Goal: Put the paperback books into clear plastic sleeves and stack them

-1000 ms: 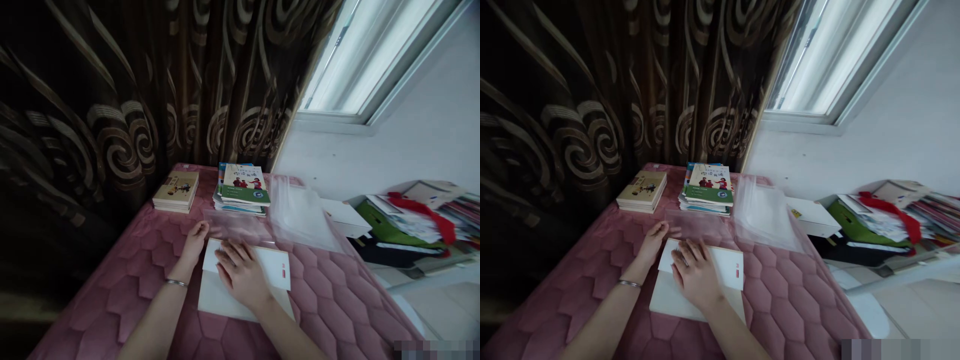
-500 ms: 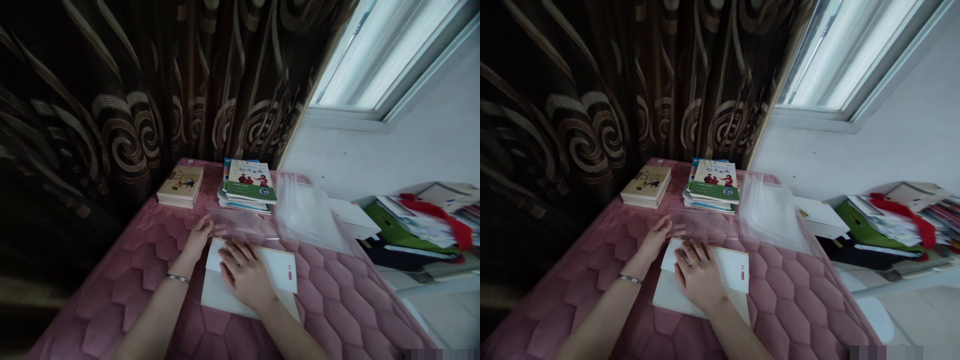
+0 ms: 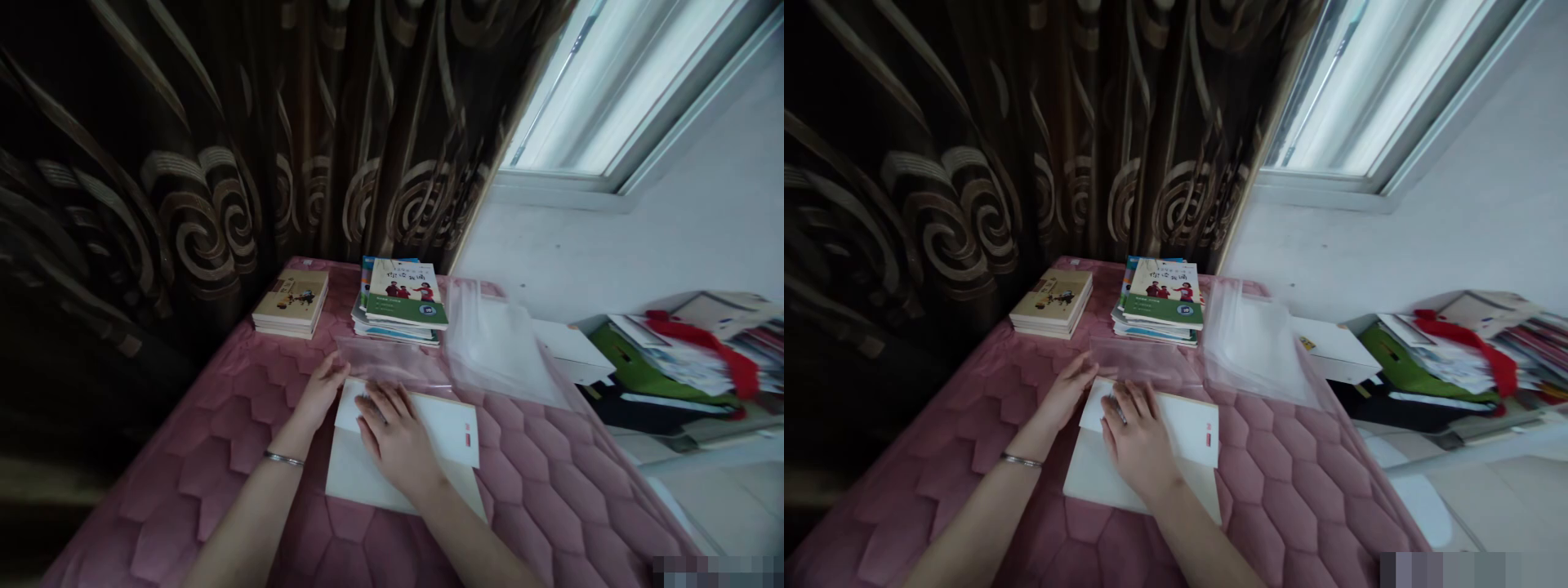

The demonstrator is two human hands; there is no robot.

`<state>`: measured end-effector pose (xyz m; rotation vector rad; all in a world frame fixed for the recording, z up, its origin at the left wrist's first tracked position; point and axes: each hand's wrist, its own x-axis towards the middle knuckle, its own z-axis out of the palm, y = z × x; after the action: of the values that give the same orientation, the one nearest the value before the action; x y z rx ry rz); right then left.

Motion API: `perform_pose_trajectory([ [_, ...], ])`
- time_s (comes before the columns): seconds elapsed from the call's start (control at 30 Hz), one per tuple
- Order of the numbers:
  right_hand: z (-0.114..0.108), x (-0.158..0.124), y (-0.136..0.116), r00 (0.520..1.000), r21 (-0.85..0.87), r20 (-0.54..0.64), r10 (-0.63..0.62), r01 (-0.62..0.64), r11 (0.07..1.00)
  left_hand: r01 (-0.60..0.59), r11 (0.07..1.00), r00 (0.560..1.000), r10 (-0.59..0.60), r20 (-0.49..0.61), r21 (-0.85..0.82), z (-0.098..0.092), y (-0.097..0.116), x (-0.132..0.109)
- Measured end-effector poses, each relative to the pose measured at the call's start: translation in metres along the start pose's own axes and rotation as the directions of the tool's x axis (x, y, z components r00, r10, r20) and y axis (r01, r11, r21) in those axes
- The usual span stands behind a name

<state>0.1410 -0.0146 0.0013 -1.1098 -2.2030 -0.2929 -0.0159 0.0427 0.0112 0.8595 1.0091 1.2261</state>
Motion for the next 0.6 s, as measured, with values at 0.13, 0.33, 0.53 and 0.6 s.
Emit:
perform_pose_trajectory([
  [0.13,0.003,0.0,0.004,0.999,0.032,0.039,0.01,-0.011,0.999,-0.08,0.995,0.988,0.071,0.136,0.061,0.0,0.001,-0.002],
  [0.33,-0.011,0.008,0.018,0.986,0.136,0.142,0.093,-0.112,0.984,-0.142,0.988,0.979,0.13,0.156,0.066,0.005,0.001,0.0],
  [0.53,-0.048,0.01,0.064,0.804,0.01,0.196,0.561,-0.574,0.819,-0.174,0.981,0.984,0.17,0.056,0.081,0.009,-0.001,0.0],
  [0.6,-0.054,0.006,0.085,0.676,0.034,0.268,0.686,-0.718,0.695,-0.179,0.981,0.984,0.177,0.034,0.071,0.009,-0.002,0.001],
])
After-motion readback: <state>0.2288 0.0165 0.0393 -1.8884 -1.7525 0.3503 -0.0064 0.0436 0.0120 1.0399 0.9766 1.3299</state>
